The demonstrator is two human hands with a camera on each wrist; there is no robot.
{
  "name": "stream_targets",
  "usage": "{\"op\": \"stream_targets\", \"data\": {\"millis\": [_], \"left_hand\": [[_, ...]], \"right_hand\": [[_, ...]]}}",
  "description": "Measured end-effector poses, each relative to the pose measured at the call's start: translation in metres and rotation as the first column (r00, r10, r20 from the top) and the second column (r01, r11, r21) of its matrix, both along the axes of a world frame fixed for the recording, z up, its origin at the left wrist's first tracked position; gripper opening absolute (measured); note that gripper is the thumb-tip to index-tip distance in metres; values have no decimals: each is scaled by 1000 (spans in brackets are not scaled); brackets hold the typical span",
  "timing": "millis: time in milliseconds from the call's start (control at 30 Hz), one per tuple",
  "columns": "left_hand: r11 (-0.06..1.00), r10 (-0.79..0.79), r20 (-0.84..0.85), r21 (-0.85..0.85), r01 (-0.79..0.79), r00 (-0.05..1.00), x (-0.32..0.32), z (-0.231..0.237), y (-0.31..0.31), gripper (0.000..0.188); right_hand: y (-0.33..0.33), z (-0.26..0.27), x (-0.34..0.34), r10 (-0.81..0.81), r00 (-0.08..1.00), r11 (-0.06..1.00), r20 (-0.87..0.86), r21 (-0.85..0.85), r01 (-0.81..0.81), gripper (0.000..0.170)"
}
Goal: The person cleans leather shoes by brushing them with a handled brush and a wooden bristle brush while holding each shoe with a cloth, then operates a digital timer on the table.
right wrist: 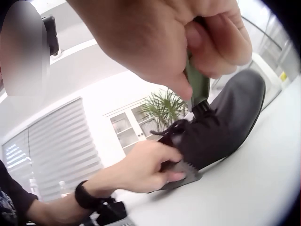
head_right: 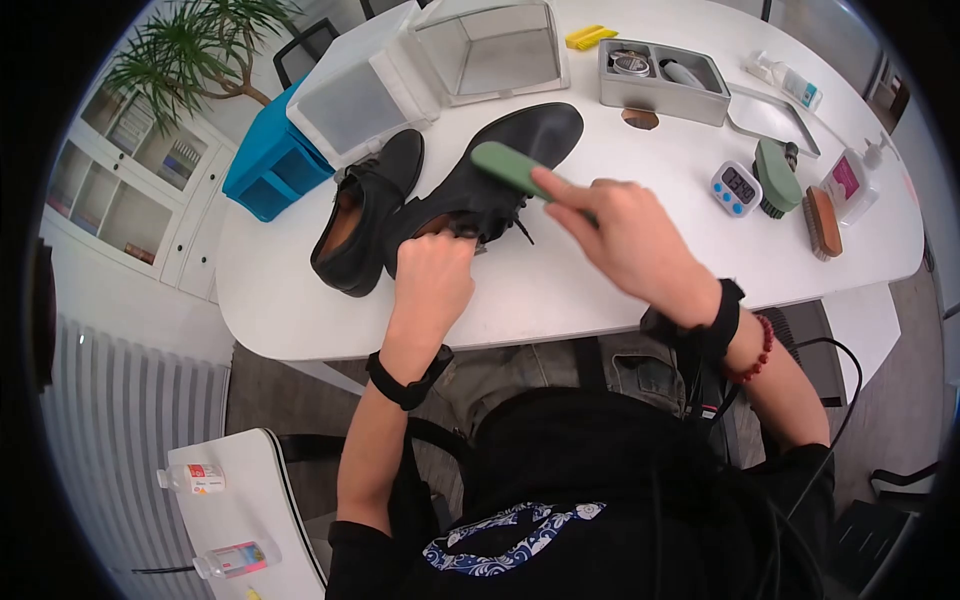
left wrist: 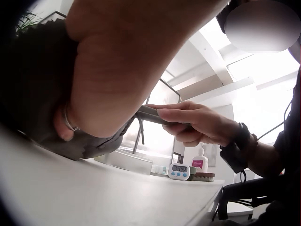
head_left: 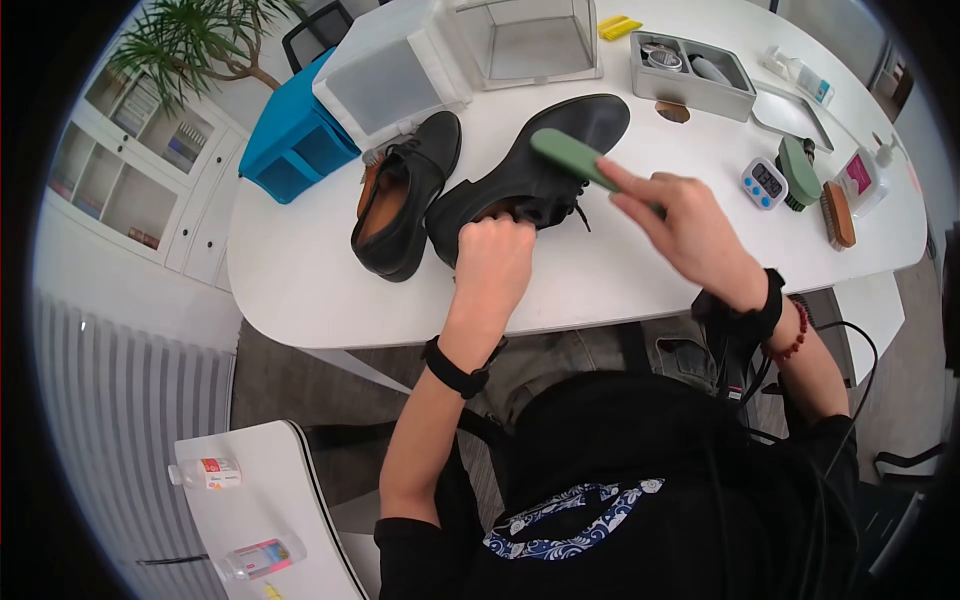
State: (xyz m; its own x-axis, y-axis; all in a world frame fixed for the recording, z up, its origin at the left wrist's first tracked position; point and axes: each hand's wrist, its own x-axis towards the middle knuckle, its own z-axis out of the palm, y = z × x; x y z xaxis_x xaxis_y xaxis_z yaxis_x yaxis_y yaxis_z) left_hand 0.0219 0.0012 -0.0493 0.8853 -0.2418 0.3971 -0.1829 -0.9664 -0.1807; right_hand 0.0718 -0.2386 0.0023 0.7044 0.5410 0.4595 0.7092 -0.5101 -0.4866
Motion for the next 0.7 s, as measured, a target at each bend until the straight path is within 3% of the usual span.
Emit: {"op": "stream_targets", "data": {"millis": [67,133,167,233,267,300,367,400,433,533,633,700], "left_hand": [[1000,10,-27,23,-9,1000,0,-5,4,16],[994,-25,23,-102,27,999,0,-10,8,3],[995,-26,17,-99,27,1000,-1,-11,7,3],[995,-32,104,99,22,994,-2,-2,1,2],[995,-30,109,95,20,994,0,-3,-1,2],[996,-41,111,84,32,993,1,-4,-2,2],[997,-48,118,66,40,992,2,-4,-3,2],[999,-32,36,43,30,999,2,-2,-3,5],[1000,-19,-50,22,20,999,1,-2,-3,11],[996,-48,-7,72,48,999,0,-16,-2,8],[992,-30,-3,126,30,1000,-1,-20,-6,4],[989,-13,-4,147,14,1000,0,-18,-10,4]], "right_hand": [[6,5,-19,35,999,999,-5,11,-35,37],[11,6,-32,211,972,977,-98,49,-207,39],[12,3,-32,171,983,985,-68,20,-170,39],[7,-3,-11,81,996,997,-26,9,-81,37],[2,-3,3,-2,1000,1000,25,-8,2,36],[-3,-2,12,-50,998,999,-43,12,50,36],[-2,-4,12,-49,998,999,-28,12,50,36],[-1,-4,10,-52,998,998,-20,18,53,36],[3,-5,0,3,1000,999,8,41,-3,37],[11,-1,-24,188,974,981,-129,71,-180,41],[9,-4,-20,174,983,985,-50,22,-173,39],[2,-5,5,50,997,998,-60,30,-48,36]]}}
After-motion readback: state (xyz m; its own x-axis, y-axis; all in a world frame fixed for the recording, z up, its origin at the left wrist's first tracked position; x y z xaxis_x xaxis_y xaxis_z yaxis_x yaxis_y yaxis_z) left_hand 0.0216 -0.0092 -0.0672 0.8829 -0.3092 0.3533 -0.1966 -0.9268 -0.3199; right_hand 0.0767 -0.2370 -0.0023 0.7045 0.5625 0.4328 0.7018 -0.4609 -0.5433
